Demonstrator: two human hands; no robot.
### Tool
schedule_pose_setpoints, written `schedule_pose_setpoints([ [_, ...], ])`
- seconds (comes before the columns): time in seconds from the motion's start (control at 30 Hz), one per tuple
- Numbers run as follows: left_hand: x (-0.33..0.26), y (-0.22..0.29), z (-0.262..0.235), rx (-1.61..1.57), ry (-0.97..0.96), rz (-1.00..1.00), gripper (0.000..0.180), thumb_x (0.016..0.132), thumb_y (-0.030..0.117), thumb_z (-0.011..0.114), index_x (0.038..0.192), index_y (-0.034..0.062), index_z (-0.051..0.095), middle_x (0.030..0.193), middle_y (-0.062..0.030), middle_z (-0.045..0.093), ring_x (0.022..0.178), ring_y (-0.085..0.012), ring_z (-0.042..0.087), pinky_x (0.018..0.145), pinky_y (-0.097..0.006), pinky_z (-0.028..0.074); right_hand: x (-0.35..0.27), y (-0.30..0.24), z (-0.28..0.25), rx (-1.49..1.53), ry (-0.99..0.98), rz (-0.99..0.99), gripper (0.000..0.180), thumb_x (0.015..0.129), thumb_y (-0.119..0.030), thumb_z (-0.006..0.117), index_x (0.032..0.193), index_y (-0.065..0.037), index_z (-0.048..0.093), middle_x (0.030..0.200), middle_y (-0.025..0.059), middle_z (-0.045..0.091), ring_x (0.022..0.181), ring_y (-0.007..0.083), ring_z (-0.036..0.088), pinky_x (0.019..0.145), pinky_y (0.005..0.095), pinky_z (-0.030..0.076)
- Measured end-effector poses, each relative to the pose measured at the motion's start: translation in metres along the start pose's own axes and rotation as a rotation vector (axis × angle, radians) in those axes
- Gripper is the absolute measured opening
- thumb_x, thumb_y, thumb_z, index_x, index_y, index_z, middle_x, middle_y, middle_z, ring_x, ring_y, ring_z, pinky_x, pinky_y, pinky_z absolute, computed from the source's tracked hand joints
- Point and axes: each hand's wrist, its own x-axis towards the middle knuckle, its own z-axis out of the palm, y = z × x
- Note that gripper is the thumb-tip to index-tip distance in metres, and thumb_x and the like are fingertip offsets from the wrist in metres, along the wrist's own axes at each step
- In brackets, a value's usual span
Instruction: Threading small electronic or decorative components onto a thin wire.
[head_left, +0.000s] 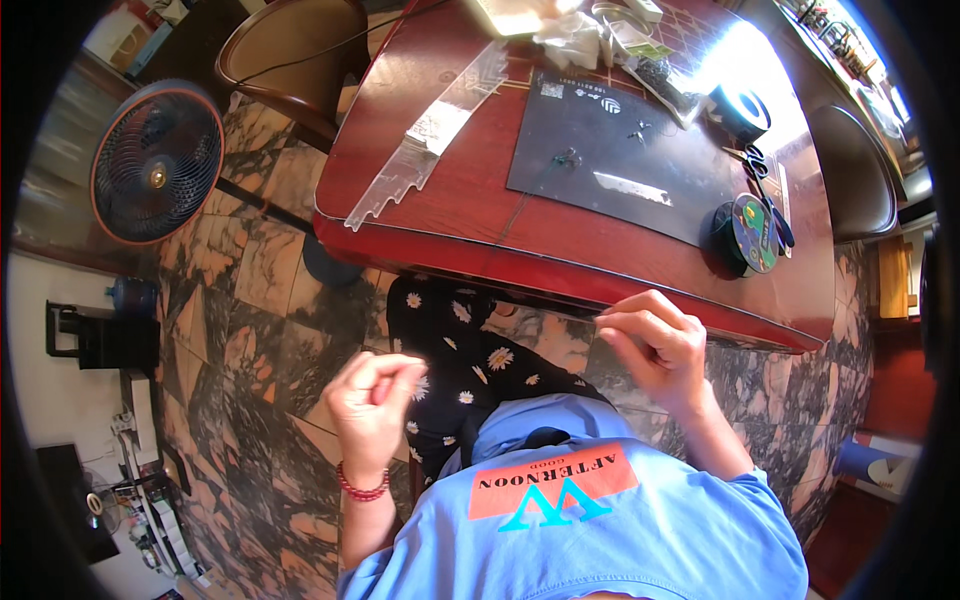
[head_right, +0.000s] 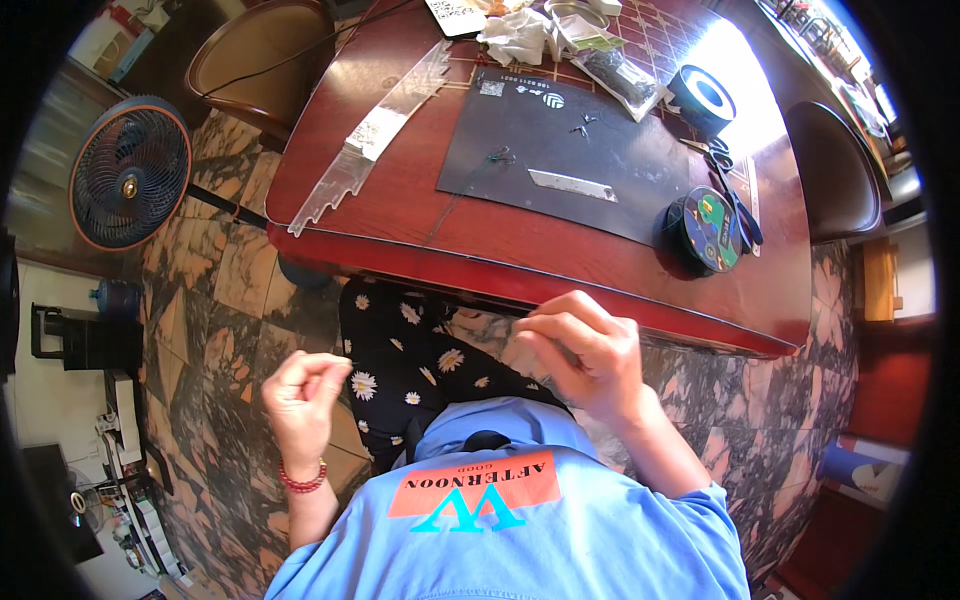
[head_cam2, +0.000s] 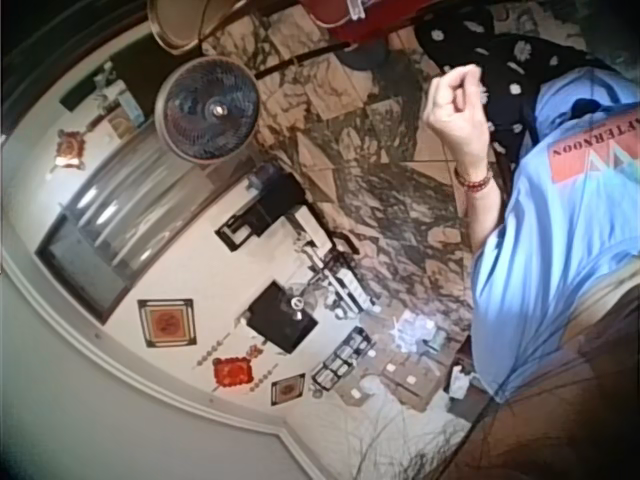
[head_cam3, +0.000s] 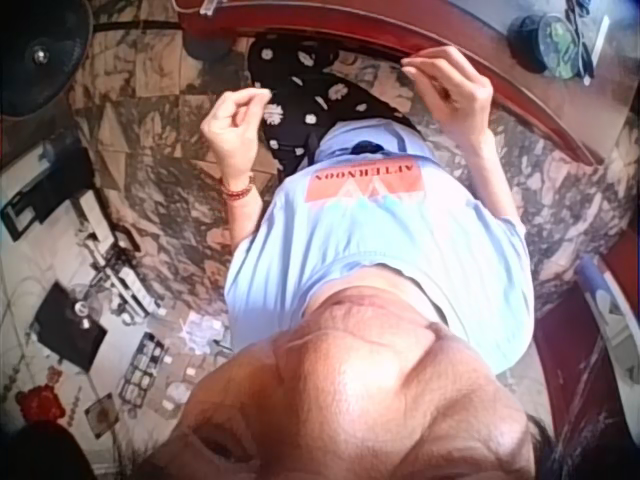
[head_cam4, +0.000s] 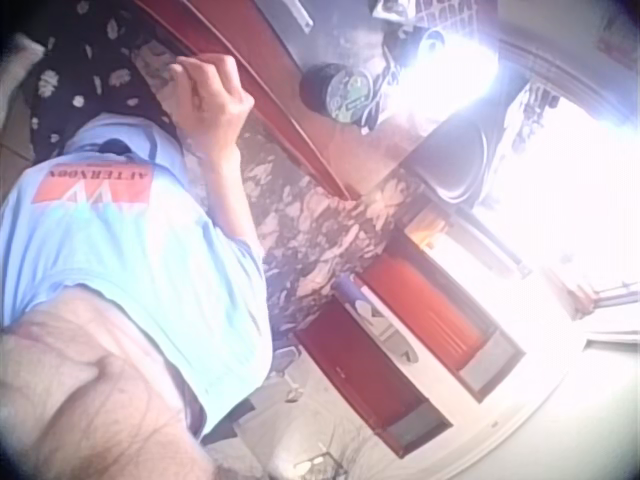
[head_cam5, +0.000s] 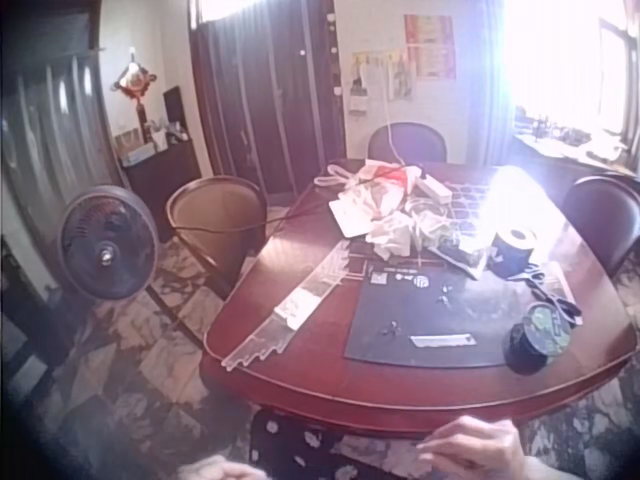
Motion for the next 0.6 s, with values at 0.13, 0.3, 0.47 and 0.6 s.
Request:
schedule_pose_setpoints([
  [0.13, 0.0, 0.018, 0.031, 0.012, -0.098, 0.147, 0.016, 0.076, -0.004, 0.081, 0.087, 0.005, 0.075, 0.065, 0.0039, 0.046, 0.055, -0.0037, 0.037, 0.049, -0.023, 0.029, 0.018, -0.023, 0.027, 0.536, -0.194, 0.099, 0.028, 0.086, -0.001, 0.075, 0.114, -0.003, 0.072, 0.111, 0.0104, 0.069, 0.072, 0.0083, 0.063, 0.058, 0.0247, 0.049],
  [0.3, 0.002, 0.027, 0.046, 0.028, -0.169, 0.252, 0.017, 0.076, 0.003, 0.083, 0.088, 0.0097, 0.074, 0.063, -0.0008, 0.049, 0.049, -0.0113, 0.046, 0.046, -0.029, 0.037, 0.015, -0.027, 0.058, 0.776, -0.425, 0.337, 0.039, 0.091, -0.003, 0.072, 0.128, 0.001, 0.06, 0.109, 0.0125, 0.071, 0.085, 0.0139, 0.07, 0.078, 0.0281, 0.058],
  [0.47, 0.0, 0.022, 0.048, 0.017, -0.186, 0.224, 0.017, 0.076, 0.004, 0.083, 0.088, 0.0098, 0.074, 0.063, -0.0007, 0.051, 0.049, -0.0109, 0.046, 0.046, -0.029, 0.037, 0.01, -0.019, 0.056, 0.792, -0.457, 0.436, 0.026, 0.091, -0.005, 0.073, 0.114, 0.002, 0.063, 0.094, 0.0104, 0.074, 0.082, 0.0133, 0.071, 0.074, 0.0274, 0.058],
  [0.6, 0.003, 0.022, 0.052, -0.031, -0.22, 0.23, 0.016, 0.078, -0.003, 0.081, 0.091, 0.0047, 0.076, 0.066, 0.0023, 0.05, 0.053, -0.0045, 0.04, 0.047, -0.023, 0.032, 0.008, -0.015, 0.05, 0.72, -0.436, 0.455, 0.017, 0.09, -0.005, 0.073, 0.104, 0.0, 0.065, 0.086, 0.0096, 0.074, 0.075, 0.0123, 0.071, 0.068, 0.0266, 0.057],
])
